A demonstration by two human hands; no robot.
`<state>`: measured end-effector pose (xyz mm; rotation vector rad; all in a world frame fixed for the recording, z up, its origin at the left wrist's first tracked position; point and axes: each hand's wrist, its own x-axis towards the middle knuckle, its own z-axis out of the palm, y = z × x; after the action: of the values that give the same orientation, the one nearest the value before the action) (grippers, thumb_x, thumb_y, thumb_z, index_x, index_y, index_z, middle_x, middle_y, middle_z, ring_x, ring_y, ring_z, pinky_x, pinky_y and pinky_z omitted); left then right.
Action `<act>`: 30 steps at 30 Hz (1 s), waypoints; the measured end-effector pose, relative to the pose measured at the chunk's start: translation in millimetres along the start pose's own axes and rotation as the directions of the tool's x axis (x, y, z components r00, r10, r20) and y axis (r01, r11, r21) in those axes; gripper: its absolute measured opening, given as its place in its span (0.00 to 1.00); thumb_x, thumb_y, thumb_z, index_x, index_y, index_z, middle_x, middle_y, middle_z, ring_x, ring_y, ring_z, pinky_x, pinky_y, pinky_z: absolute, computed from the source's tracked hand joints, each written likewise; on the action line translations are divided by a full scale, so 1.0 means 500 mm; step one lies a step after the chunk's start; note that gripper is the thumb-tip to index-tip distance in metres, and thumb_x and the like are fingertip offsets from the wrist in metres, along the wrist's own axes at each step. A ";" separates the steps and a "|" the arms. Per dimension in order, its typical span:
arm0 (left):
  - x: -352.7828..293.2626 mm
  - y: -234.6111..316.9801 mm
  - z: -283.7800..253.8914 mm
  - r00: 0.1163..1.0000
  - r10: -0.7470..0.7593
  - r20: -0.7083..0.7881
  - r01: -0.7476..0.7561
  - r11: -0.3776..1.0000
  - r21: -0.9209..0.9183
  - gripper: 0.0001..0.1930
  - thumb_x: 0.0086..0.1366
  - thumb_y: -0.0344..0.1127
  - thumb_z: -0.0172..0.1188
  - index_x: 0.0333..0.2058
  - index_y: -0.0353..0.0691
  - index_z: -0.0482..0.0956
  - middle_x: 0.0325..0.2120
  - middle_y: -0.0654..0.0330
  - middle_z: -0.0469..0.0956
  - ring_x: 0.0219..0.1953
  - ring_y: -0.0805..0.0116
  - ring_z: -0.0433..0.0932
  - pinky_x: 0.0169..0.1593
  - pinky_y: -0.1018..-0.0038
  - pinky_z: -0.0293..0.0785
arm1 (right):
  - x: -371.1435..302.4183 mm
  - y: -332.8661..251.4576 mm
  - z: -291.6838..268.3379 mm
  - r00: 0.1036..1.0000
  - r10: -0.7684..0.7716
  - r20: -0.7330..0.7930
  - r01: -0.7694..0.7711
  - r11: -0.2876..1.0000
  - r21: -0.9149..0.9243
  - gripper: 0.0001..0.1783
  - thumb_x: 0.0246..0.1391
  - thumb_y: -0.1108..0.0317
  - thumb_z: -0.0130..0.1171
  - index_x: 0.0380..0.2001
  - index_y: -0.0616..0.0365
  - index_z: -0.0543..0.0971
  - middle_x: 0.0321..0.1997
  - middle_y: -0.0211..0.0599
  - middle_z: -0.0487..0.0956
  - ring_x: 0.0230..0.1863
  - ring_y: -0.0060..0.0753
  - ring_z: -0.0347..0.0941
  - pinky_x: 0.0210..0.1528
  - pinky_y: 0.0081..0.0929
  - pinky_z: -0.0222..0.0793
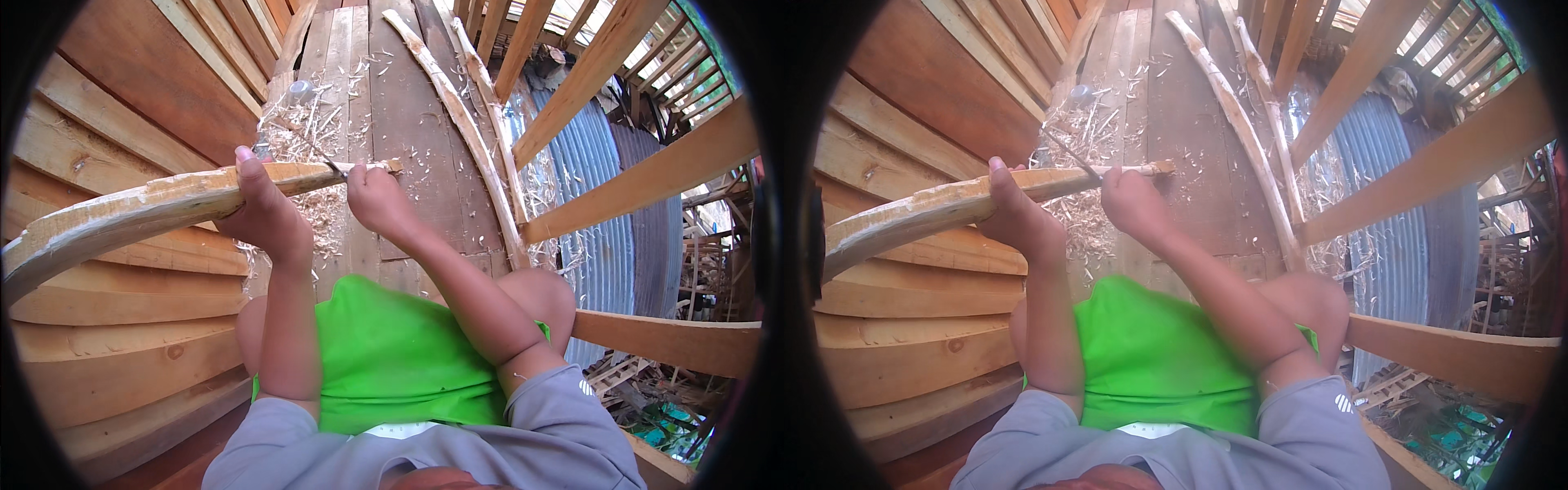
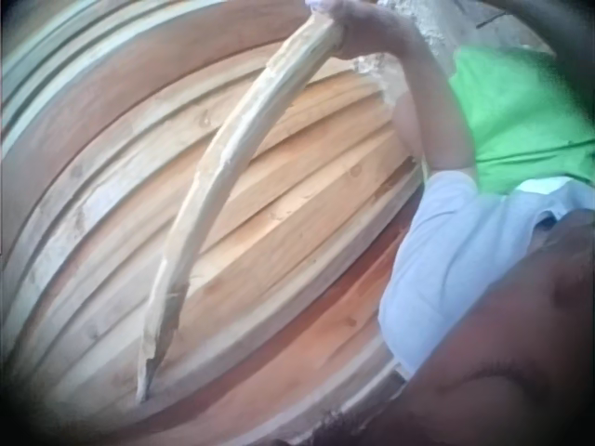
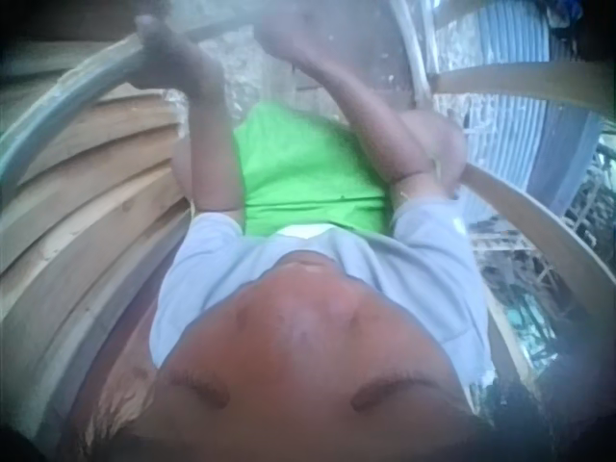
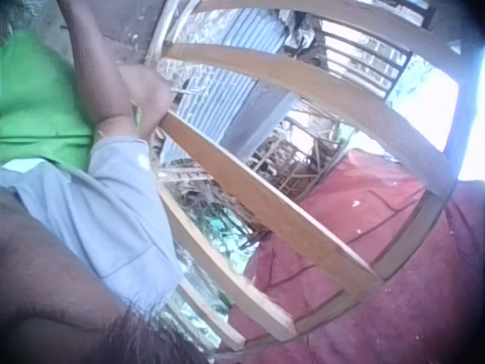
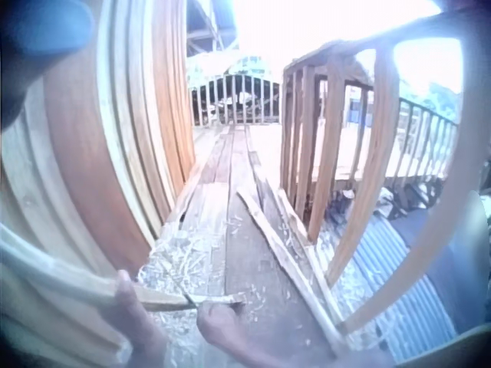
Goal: The person holds a long piece of wood and uses a knife to shave off thin strips of wood, creating wood shavings. The person continues to carve the wood, occasionally adjusting their grip and the position of the wood.
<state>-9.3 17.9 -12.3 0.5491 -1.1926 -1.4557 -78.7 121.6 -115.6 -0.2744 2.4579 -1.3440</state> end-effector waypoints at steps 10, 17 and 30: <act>0.001 0.000 0.008 1.000 0.001 0.025 0.000 0.999 -0.033 0.28 0.57 0.41 0.68 0.46 0.25 0.66 0.36 0.54 0.72 0.37 0.66 0.75 0.43 0.69 0.77 | 0.022 0.053 -0.011 0.988 0.152 0.033 -0.152 0.988 -0.016 0.34 0.65 0.53 0.31 0.31 0.77 0.77 0.31 0.67 0.78 0.33 0.61 0.76 0.41 0.51 0.70; -0.013 0.003 0.036 0.999 0.008 -0.031 -0.011 0.996 -0.087 0.18 0.56 0.37 0.69 0.35 0.30 0.71 0.28 0.57 0.76 0.31 0.70 0.78 0.40 0.73 0.76 | 0.077 0.212 -0.005 0.979 0.155 -0.134 -0.168 0.982 -0.092 0.36 0.66 0.53 0.28 0.36 0.77 0.78 0.39 0.73 0.78 0.41 0.73 0.75 0.47 0.55 0.69; -0.010 0.006 0.032 1.000 -0.008 0.026 0.011 0.995 -0.098 0.19 0.56 0.38 0.69 0.36 0.29 0.72 0.28 0.56 0.77 0.30 0.70 0.78 0.39 0.74 0.77 | 0.081 0.177 -0.017 0.972 0.236 0.007 -0.236 0.972 -0.010 0.34 0.65 0.52 0.31 0.31 0.77 0.75 0.31 0.69 0.76 0.37 0.67 0.75 0.47 0.52 0.68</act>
<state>-20.2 28.6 -4.9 0.4709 -1.1326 -1.5246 -120.8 162.9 -193.4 0.0119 2.4009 -1.2282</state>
